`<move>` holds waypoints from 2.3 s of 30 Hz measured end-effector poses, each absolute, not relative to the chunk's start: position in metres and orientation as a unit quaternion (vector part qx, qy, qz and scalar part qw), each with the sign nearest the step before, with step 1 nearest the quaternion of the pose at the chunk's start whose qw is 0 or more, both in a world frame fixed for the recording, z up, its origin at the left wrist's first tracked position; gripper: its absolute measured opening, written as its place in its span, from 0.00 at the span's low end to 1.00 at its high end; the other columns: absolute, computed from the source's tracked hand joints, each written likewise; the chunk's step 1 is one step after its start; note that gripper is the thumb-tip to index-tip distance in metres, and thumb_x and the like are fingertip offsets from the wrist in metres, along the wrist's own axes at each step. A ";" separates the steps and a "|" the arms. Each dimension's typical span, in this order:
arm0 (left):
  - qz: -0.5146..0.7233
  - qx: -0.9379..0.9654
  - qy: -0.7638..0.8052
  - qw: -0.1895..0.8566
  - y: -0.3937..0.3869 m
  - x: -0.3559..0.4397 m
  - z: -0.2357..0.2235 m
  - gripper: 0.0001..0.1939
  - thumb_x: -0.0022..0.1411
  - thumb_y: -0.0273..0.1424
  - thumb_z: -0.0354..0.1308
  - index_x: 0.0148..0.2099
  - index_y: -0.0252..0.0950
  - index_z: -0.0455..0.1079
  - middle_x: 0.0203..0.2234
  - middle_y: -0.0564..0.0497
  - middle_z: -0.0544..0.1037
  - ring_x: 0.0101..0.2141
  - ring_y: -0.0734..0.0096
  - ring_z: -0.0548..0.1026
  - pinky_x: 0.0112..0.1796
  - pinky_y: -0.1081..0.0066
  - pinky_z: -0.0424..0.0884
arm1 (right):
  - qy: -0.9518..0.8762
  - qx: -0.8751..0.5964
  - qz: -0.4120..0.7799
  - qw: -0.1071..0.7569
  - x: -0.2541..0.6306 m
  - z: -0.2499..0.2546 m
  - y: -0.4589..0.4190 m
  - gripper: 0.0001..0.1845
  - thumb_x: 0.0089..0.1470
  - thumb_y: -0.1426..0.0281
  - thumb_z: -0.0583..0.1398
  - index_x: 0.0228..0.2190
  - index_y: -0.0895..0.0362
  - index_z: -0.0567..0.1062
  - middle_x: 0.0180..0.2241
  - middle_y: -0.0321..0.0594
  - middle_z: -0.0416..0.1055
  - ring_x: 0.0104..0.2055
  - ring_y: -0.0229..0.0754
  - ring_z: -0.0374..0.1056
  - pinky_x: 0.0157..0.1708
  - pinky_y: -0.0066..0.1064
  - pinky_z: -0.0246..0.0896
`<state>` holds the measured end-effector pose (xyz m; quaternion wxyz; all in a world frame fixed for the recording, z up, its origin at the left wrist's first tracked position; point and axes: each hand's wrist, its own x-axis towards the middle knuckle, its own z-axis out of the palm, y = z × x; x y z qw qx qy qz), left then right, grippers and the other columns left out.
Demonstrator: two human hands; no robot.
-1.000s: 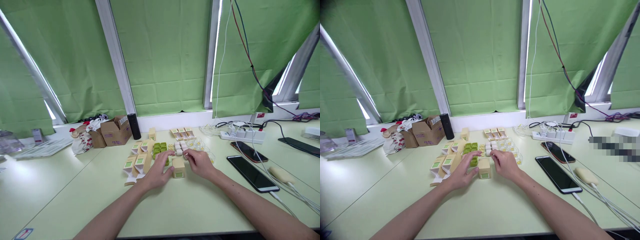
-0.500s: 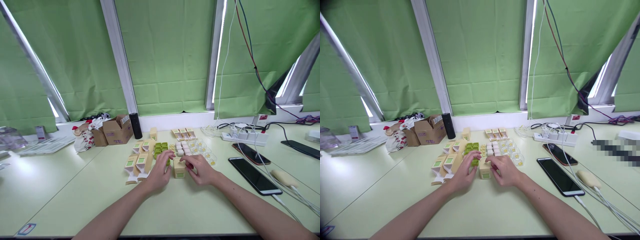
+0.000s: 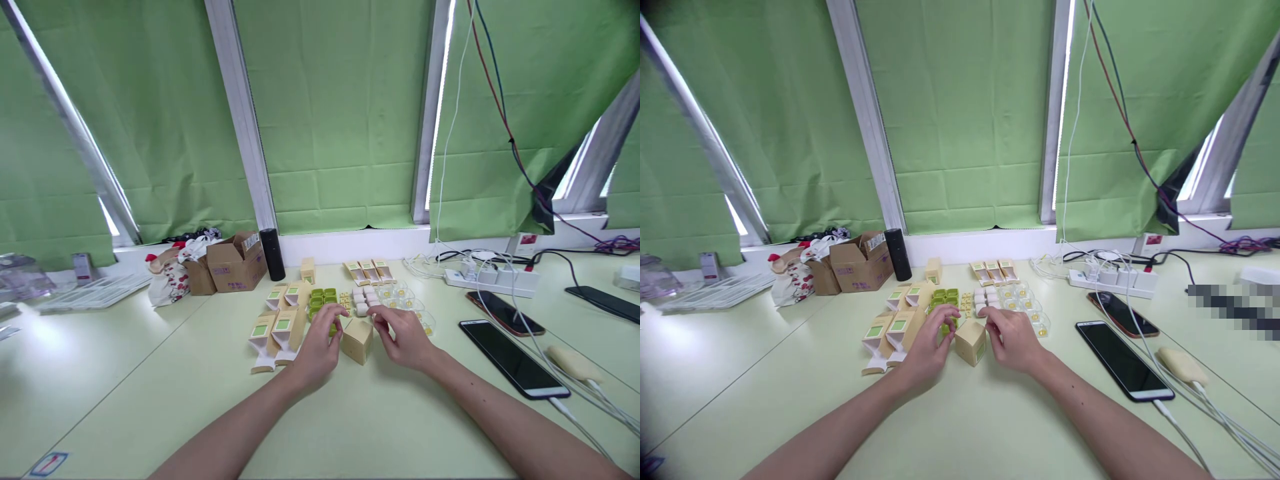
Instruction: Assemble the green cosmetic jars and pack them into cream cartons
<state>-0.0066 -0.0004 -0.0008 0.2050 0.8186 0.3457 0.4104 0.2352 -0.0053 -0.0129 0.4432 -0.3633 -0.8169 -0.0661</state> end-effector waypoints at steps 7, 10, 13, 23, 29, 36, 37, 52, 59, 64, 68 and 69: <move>0.391 0.809 0.393 0.196 -0.002 -0.008 0.000 0.22 0.62 0.21 0.57 0.56 0.43 0.68 0.52 0.45 0.73 0.46 0.58 0.73 0.52 0.55 0.70 | -0.813 -0.359 -0.013 0.459 0.235 -0.013 -0.006 0.18 0.59 0.79 0.53 0.49 0.52 0.69 0.31 0.35 0.80 0.28 0.41 0.75 0.30 0.31 0.63; 0.371 0.810 0.415 0.186 -0.006 -0.008 0.006 0.24 0.59 0.22 0.59 0.57 0.44 0.67 0.56 0.45 0.72 0.51 0.54 0.71 0.54 0.54 0.68 | -0.807 -0.367 -0.007 0.463 0.235 -0.014 -0.005 0.17 0.61 0.78 0.53 0.49 0.52 0.69 0.32 0.35 0.81 0.27 0.41 0.75 0.29 0.30 0.64; 0.339 0.821 0.430 0.161 -0.008 -0.008 0.010 0.28 0.56 0.24 0.62 0.59 0.44 0.66 0.58 0.44 0.71 0.59 0.47 0.67 0.59 0.48 0.62 | -0.798 -0.380 -0.013 0.468 0.235 -0.015 -0.003 0.16 0.62 0.77 0.52 0.48 0.52 0.70 0.33 0.35 0.82 0.27 0.40 0.76 0.28 0.30 0.64; 0.319 0.847 0.411 0.108 -0.007 -0.005 -0.002 0.27 0.54 0.32 0.70 0.55 0.42 0.67 0.52 0.43 0.73 0.52 0.47 0.68 0.52 0.51 0.65 | -0.765 -0.406 -0.057 0.497 0.232 -0.017 -0.002 0.14 0.64 0.76 0.53 0.49 0.54 0.71 0.34 0.38 0.80 0.31 0.42 0.76 0.31 0.32 0.66; 0.318 0.824 0.456 0.114 -0.015 0.004 -0.004 0.29 0.52 0.37 0.74 0.53 0.40 0.67 0.46 0.45 0.73 0.50 0.48 0.68 0.50 0.53 0.64 | -0.767 -0.394 -0.080 0.499 0.226 -0.012 -0.008 0.12 0.63 0.76 0.55 0.46 0.54 0.72 0.32 0.38 0.74 0.31 0.42 0.71 0.30 0.32 0.61; 0.328 0.818 0.451 0.140 -0.020 0.009 -0.004 0.25 0.55 0.34 0.72 0.52 0.40 0.67 0.45 0.45 0.74 0.48 0.50 0.69 0.48 0.54 0.65 | -0.775 -0.367 -0.081 0.509 0.220 -0.013 -0.011 0.17 0.60 0.79 0.54 0.48 0.54 0.72 0.37 0.42 0.75 0.38 0.46 0.72 0.35 0.35 0.65; 0.337 0.817 0.446 0.144 -0.020 0.008 -0.005 0.25 0.56 0.34 0.71 0.52 0.40 0.67 0.45 0.44 0.74 0.48 0.50 0.69 0.48 0.54 0.66 | -0.775 -0.364 -0.082 0.510 0.220 -0.013 -0.012 0.18 0.59 0.80 0.54 0.49 0.54 0.72 0.37 0.42 0.75 0.38 0.46 0.72 0.35 0.35 0.65; 0.475 0.818 0.324 0.002 -0.017 0.004 -0.005 0.26 0.61 0.20 0.61 0.58 0.42 0.60 0.53 0.41 0.70 0.55 0.51 0.71 0.53 0.51 0.72 | -0.763 -0.332 -0.046 0.552 0.213 -0.002 -0.027 0.20 0.63 0.75 0.55 0.55 0.52 0.67 0.45 0.48 0.72 0.46 0.51 0.71 0.37 0.41 0.71; 0.467 0.822 0.313 -0.094 -0.016 0.003 -0.003 0.22 0.64 0.22 0.61 0.57 0.41 0.61 0.49 0.41 0.71 0.51 0.51 0.72 0.49 0.51 0.74 | -0.776 -0.332 0.004 0.536 0.208 -0.005 -0.031 0.23 0.65 0.72 0.55 0.60 0.52 0.61 0.52 0.51 0.71 0.49 0.52 0.72 0.36 0.41 0.75; 0.453 0.823 0.301 -0.167 -0.017 0.004 -0.003 0.22 0.65 0.21 0.58 0.57 0.43 0.61 0.47 0.43 0.72 0.48 0.54 0.73 0.48 0.52 0.74 | -0.786 -0.341 -0.007 0.516 0.204 -0.008 -0.032 0.28 0.63 0.73 0.55 0.63 0.53 0.57 0.54 0.53 0.70 0.49 0.53 0.73 0.39 0.45 0.77; 0.447 0.821 0.279 -0.220 -0.016 0.004 -0.001 0.22 0.64 0.20 0.57 0.57 0.43 0.62 0.45 0.43 0.73 0.45 0.55 0.73 0.45 0.55 0.74 | -0.791 -0.343 -0.009 0.506 0.202 -0.011 -0.031 0.29 0.63 0.74 0.56 0.63 0.53 0.57 0.55 0.54 0.69 0.45 0.51 0.73 0.40 0.46 0.77; 0.445 0.822 0.277 -0.225 -0.016 0.004 0.000 0.21 0.64 0.19 0.57 0.56 0.43 0.62 0.45 0.43 0.73 0.44 0.56 0.74 0.45 0.55 0.74 | -0.792 -0.344 -0.008 0.504 0.202 -0.012 -0.031 0.29 0.63 0.74 0.56 0.63 0.53 0.56 0.55 0.54 0.69 0.44 0.51 0.73 0.40 0.46 0.77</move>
